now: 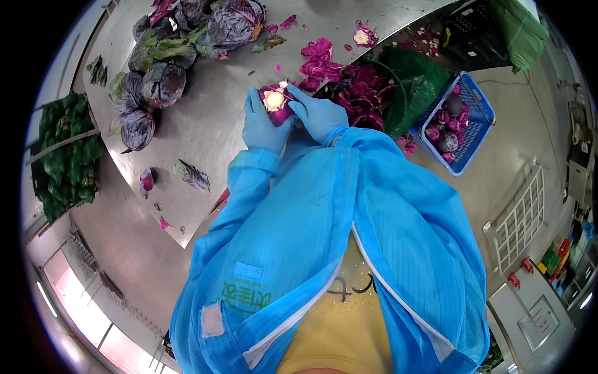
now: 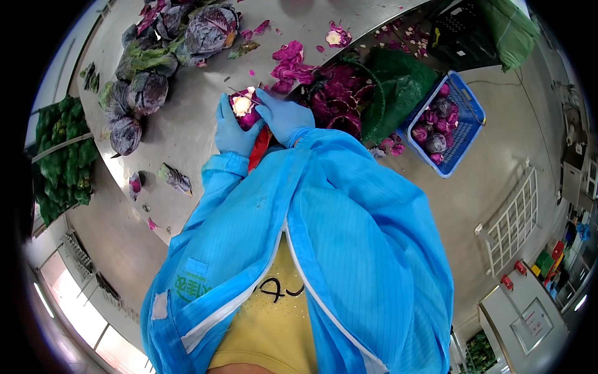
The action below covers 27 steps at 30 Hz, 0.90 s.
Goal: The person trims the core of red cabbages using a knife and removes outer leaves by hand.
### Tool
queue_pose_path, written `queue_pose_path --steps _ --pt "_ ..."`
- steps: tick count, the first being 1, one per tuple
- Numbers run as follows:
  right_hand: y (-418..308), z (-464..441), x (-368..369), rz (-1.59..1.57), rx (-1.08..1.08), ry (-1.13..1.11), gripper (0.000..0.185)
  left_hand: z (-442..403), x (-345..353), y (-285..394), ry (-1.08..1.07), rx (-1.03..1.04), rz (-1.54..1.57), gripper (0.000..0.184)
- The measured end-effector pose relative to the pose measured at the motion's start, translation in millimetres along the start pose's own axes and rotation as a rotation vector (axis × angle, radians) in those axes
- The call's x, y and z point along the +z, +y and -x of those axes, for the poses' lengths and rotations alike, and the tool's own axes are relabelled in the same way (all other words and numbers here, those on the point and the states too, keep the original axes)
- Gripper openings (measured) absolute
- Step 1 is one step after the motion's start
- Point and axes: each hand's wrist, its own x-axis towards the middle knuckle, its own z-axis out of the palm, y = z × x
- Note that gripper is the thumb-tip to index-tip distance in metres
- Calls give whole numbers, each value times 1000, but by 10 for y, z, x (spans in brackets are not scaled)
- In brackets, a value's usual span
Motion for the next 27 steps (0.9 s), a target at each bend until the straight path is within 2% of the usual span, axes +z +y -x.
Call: queue_pose_path --steps 3,5,7,12,14,21,25,26,27 --pt "20 -11 41 -17 12 54 48 -6 -8 45 0 16 -22 106" --pt "37 -18 114 -51 36 69 48 -7 -59 117 -56 -52 -10 103" --pt "39 -24 177 -78 23 173 46 7 -31 86 -34 -37 -6 103" --pt "12 -19 163 -191 57 151 44 3 28 87 23 -6 -2 102" --pt "-2 -2 158 -213 72 163 44 -2 -3 166 -15 -83 -42 103" --pt "10 -20 231 -393 27 277 42 7 116 82 61 -22 -28 102" --pt "-1 18 110 -472 -19 208 49 -2 82 145 24 -66 -45 104" --pt "-12 17 79 -447 17 184 48 20 89 121 21 -57 -49 104" --pt "84 -123 174 -607 102 213 48 50 107 82 57 -8 -65 106"
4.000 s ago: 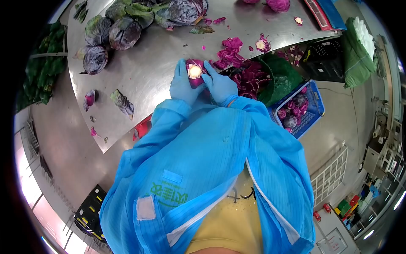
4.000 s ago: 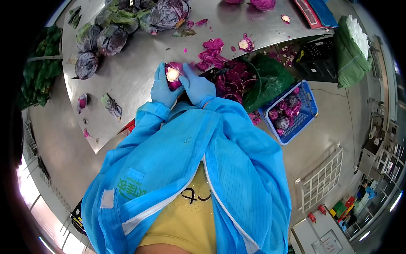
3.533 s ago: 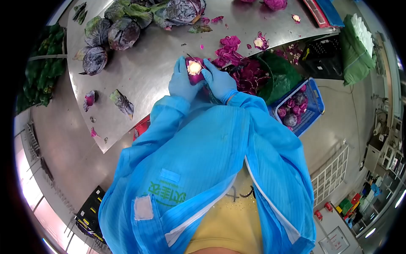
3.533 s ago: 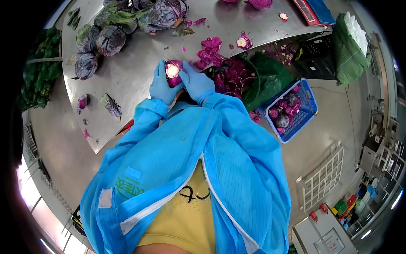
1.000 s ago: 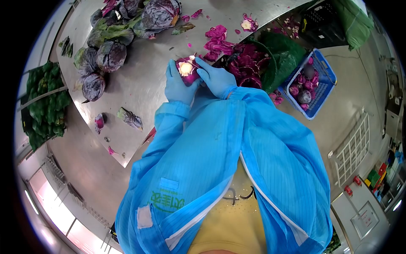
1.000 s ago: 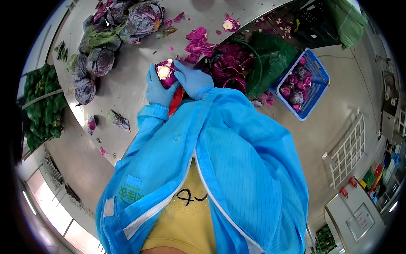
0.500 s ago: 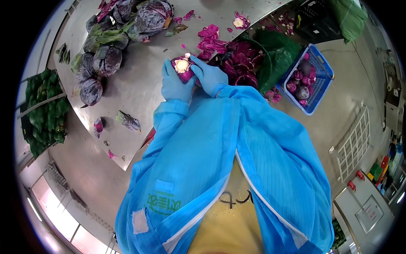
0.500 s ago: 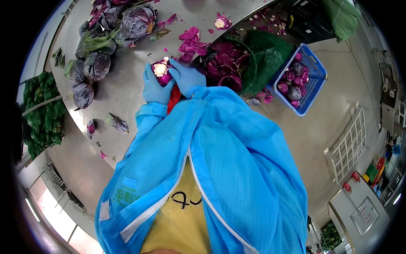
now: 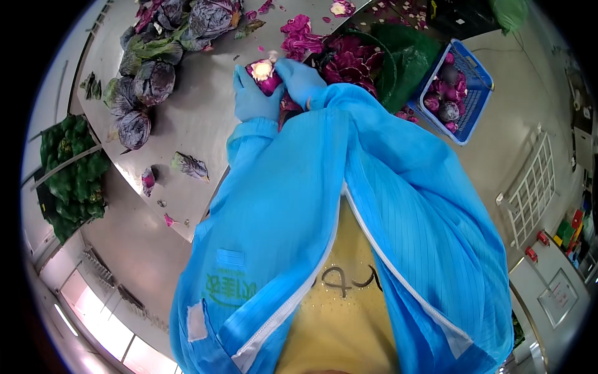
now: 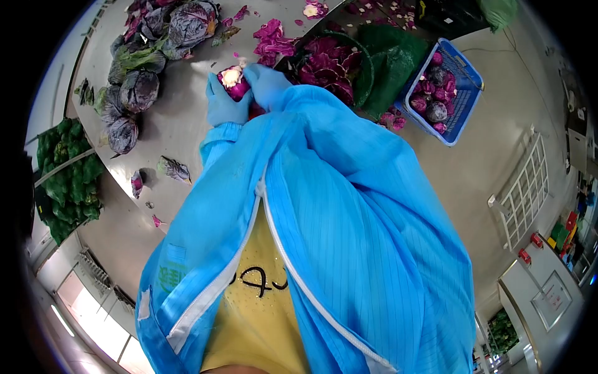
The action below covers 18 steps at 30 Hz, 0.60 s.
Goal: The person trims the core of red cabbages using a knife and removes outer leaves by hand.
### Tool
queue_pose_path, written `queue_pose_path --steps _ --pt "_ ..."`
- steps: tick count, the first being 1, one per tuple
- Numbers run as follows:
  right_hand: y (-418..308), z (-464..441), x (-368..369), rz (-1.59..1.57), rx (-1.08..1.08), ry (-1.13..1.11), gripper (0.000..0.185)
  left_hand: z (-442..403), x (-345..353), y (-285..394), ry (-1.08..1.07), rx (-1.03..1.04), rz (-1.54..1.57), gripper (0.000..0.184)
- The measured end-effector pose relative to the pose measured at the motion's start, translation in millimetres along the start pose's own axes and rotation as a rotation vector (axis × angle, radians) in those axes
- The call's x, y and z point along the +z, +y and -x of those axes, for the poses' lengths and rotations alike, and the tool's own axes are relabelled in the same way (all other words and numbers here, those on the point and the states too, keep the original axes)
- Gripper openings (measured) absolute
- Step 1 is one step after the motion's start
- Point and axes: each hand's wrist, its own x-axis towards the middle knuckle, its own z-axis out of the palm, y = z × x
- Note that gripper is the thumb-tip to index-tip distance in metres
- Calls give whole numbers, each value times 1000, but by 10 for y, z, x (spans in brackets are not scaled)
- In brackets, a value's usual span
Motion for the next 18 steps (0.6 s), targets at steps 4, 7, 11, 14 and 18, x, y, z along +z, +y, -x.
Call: queue_pose_path --steps 4,7,11,14,18 --pt "289 -294 24 17 -70 101 51 97 79 -246 84 -3 112 109" --pt "245 -140 59 9 -114 -17 56 133 59 -200 27 -78 98 111" --pt "-177 -72 -158 62 -10 -88 58 166 -27 -118 -6 -147 111 111" --pt "-155 -144 -79 122 -156 -42 57 179 8 -193 -14 -116 153 111" --pt "-96 -266 183 235 -459 89 50 186 -6 -231 12 -23 121 113"
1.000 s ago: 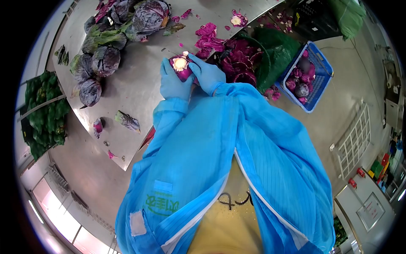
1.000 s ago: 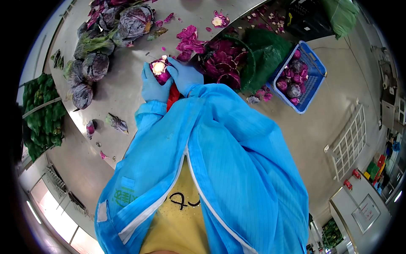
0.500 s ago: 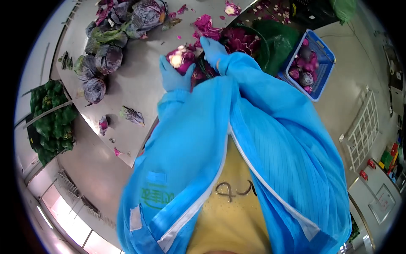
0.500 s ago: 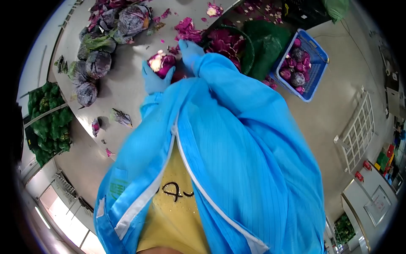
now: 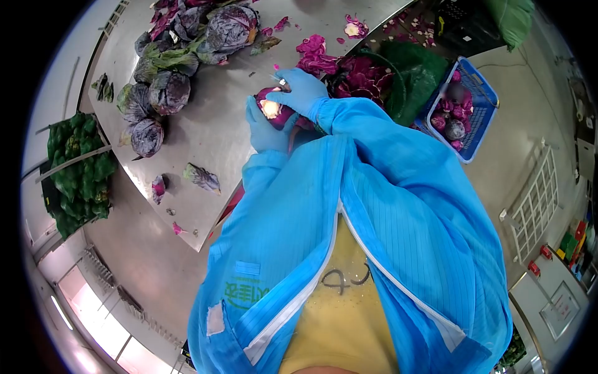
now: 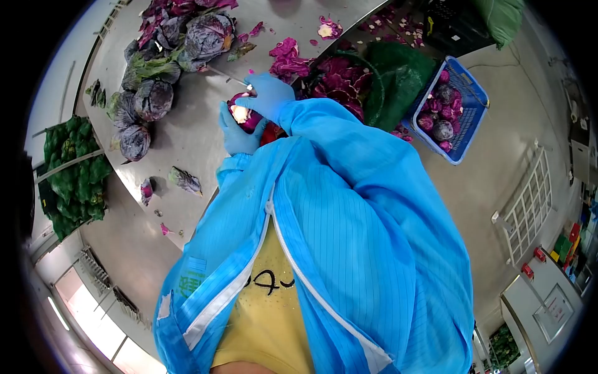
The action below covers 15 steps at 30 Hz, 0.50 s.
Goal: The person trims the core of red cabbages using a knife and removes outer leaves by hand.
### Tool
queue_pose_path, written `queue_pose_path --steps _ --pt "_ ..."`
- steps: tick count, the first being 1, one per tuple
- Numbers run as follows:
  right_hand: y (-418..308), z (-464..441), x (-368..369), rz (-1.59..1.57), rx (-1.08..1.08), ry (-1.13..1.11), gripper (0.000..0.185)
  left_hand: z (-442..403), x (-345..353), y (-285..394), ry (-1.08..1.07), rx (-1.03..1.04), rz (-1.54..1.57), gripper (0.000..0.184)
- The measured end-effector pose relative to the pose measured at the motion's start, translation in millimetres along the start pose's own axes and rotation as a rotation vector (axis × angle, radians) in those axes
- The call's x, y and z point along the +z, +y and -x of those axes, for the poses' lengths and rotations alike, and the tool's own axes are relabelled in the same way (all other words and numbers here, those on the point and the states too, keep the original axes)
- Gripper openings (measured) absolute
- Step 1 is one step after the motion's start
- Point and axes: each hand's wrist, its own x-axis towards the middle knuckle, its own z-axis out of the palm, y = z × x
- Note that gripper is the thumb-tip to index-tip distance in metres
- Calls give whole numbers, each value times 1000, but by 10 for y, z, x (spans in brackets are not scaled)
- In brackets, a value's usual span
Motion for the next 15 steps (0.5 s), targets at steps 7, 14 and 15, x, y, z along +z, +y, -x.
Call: queue_pose_path --steps 7,14,15 --pt "189 -89 -341 107 441 58 26 51 28 -1 28 43 17 113" --pt "80 417 -456 146 147 -118 54 15 -4 19 27 39 62 112" --pt "11 458 -483 132 198 -236 56 10 -11 38 16 36 55 113"
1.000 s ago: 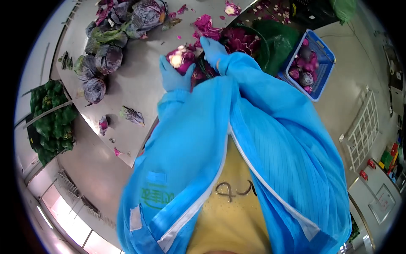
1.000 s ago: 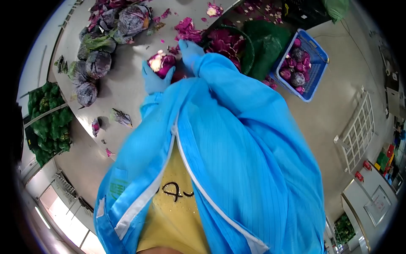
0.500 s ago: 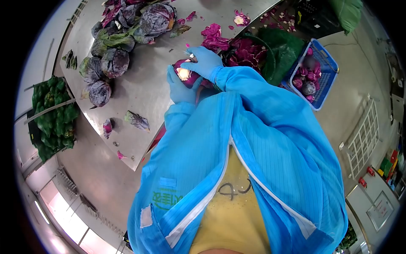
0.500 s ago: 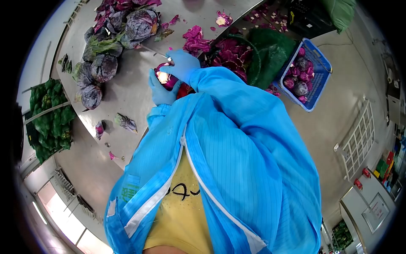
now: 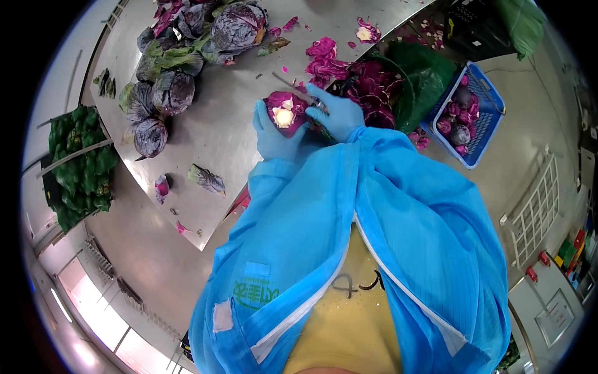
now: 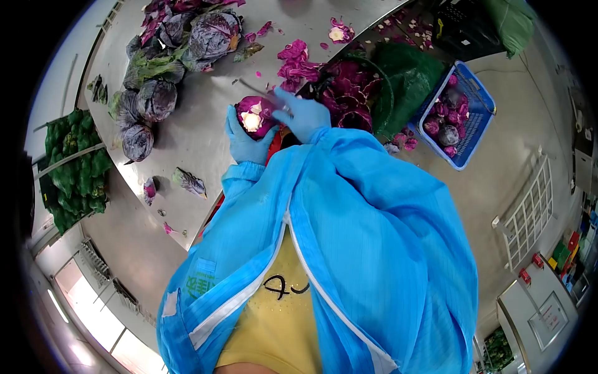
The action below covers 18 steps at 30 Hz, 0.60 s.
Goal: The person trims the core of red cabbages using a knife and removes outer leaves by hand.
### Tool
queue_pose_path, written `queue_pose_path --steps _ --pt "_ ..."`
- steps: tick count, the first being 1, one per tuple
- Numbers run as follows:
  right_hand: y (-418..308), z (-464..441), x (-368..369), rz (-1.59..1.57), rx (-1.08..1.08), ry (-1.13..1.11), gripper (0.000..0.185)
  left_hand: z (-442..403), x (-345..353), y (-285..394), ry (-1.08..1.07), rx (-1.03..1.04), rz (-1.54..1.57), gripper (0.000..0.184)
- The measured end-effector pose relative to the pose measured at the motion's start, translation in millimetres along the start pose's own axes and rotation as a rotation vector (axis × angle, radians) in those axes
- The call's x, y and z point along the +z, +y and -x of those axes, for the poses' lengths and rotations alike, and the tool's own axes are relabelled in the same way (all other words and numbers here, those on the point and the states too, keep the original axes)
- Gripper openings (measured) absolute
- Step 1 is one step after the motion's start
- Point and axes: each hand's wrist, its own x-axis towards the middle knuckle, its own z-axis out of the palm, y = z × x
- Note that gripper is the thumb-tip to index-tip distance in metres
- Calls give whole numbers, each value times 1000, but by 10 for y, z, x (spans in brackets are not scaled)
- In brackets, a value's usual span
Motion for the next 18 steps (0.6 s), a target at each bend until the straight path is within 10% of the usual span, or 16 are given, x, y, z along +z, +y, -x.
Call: queue_pose_path --steps 18 --pt "91 -183 118 100 -75 -171 54 -40 -56 63 -47 -29 -35 115"
